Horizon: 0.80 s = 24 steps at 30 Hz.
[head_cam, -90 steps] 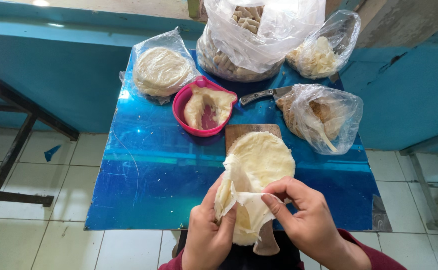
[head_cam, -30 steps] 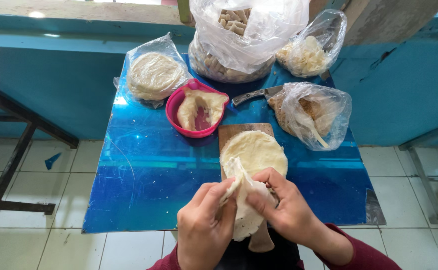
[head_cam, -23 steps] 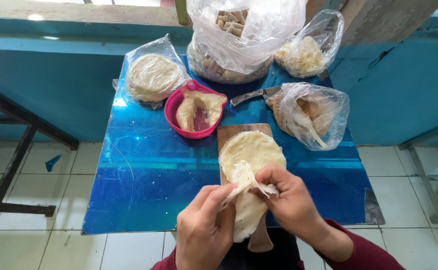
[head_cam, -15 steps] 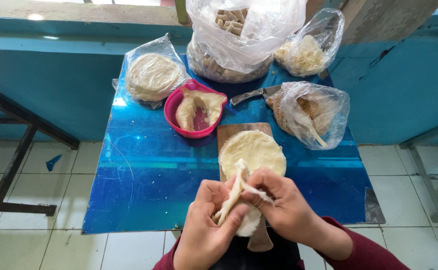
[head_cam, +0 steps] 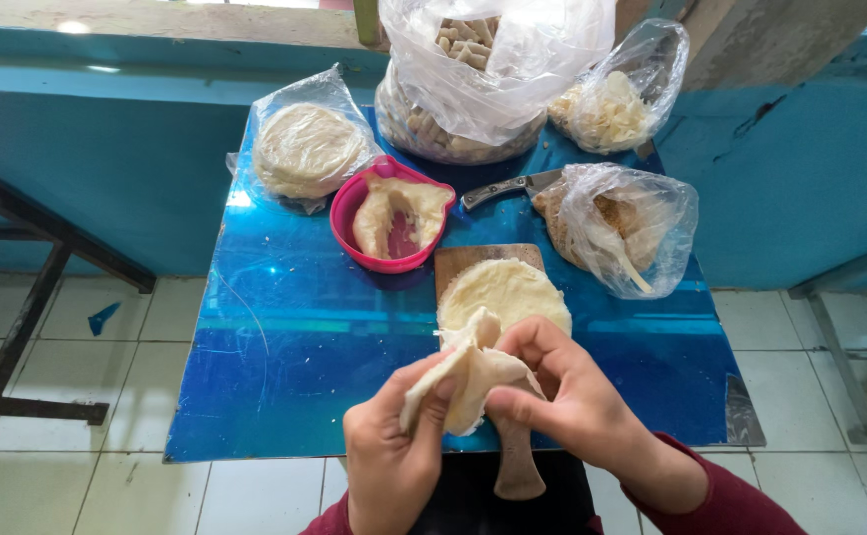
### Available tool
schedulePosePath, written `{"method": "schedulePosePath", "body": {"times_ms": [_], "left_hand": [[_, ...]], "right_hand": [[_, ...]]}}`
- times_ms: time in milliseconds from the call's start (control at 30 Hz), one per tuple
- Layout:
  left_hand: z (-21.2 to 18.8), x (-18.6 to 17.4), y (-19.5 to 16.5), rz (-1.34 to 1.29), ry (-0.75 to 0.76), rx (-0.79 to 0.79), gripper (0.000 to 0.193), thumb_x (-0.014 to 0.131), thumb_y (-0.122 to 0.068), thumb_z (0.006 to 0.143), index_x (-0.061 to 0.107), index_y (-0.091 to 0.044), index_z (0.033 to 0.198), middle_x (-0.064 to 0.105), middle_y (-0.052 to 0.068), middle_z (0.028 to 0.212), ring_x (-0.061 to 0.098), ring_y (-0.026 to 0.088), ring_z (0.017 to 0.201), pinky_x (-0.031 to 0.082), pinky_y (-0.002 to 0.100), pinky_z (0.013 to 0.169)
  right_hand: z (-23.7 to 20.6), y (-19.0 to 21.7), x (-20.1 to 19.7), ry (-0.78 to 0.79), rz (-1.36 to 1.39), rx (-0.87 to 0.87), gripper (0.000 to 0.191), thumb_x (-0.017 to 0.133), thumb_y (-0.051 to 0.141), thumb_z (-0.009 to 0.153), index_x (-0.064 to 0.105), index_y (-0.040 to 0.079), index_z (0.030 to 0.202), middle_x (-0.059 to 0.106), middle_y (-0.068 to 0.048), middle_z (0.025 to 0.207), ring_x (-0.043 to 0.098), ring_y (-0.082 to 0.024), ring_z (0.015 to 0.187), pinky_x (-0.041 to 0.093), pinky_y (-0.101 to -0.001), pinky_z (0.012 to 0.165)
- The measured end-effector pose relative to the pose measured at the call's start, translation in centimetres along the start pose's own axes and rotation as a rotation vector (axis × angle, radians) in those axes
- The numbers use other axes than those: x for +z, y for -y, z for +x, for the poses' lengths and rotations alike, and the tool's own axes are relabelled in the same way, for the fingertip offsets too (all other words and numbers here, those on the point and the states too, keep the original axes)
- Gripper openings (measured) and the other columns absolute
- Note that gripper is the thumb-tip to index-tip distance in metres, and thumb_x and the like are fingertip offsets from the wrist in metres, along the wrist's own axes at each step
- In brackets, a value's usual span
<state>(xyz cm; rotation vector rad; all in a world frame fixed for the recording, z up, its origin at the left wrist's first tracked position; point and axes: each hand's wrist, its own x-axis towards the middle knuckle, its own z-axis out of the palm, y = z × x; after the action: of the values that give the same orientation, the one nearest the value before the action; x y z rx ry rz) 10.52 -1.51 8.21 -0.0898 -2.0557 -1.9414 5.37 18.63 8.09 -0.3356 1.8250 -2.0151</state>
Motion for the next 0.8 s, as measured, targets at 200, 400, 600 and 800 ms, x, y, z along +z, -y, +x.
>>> {"method": "schedulePosePath", "body": {"times_ms": [200, 400, 600, 800], "left_hand": [[-0.1, 0.0, 0.2, 0.035, 0.043, -0.013, 0.023, 0.066, -0.012, 0.097, 0.075, -0.002, 0.116, 0.082, 0.007, 0.088, 0.07, 0.006, 0.076, 0.058, 0.024, 0.068], [0.7, -2.4, 1.7, -0.316, 0.112, -0.293, 0.024, 0.062, -0.018, 0.101, 0.071, 0.001, 0.112, 0.074, 0.004, 0.093, 0.065, 0.007, 0.085, 0.054, 0.023, 0.075], [1.4, -4.4, 2.4, -0.521, 0.118, -0.386, 0.025, 0.064, -0.019, 0.1, 0.069, 0.003, 0.111, 0.073, 0.006, 0.095, 0.064, 0.01, 0.085, 0.053, 0.025, 0.076], [2.1, -6.2, 1.5, -0.777, -0.045, -0.416, 0.034, 0.062, -0.02, 0.099, 0.063, 0.004, 0.123, 0.073, 0.015, 0.109, 0.071, 0.021, 0.095, 0.057, 0.034, 0.084]], "right_hand": [[0.1, -0.4, 0.3, -0.102, -0.247, -0.035, 0.02, 0.071, 0.021, 0.095, 0.067, 0.003, 0.104, 0.065, 0.001, 0.088, 0.056, -0.005, 0.082, 0.049, -0.0234, 0.071], [0.5, -2.4, -2.1, -0.048, 0.111, -0.057, 0.024, 0.06, 0.023, 0.104, 0.065, 0.0, 0.103, 0.067, -0.003, 0.095, 0.056, -0.007, 0.083, 0.047, -0.0244, 0.073], [0.5, -3.4, -3.5, 0.073, 0.546, -0.028, 0.025, 0.058, 0.024, 0.11, 0.059, 0.0, 0.107, 0.067, -0.011, 0.102, 0.065, -0.017, 0.095, 0.054, -0.0331, 0.085], [-0.2, -1.8, -3.6, -0.044, 0.672, 0.137, 0.039, 0.056, 0.028, 0.097, 0.059, 0.001, 0.125, 0.068, -0.016, 0.122, 0.069, -0.024, 0.109, 0.056, -0.0428, 0.093]]}}
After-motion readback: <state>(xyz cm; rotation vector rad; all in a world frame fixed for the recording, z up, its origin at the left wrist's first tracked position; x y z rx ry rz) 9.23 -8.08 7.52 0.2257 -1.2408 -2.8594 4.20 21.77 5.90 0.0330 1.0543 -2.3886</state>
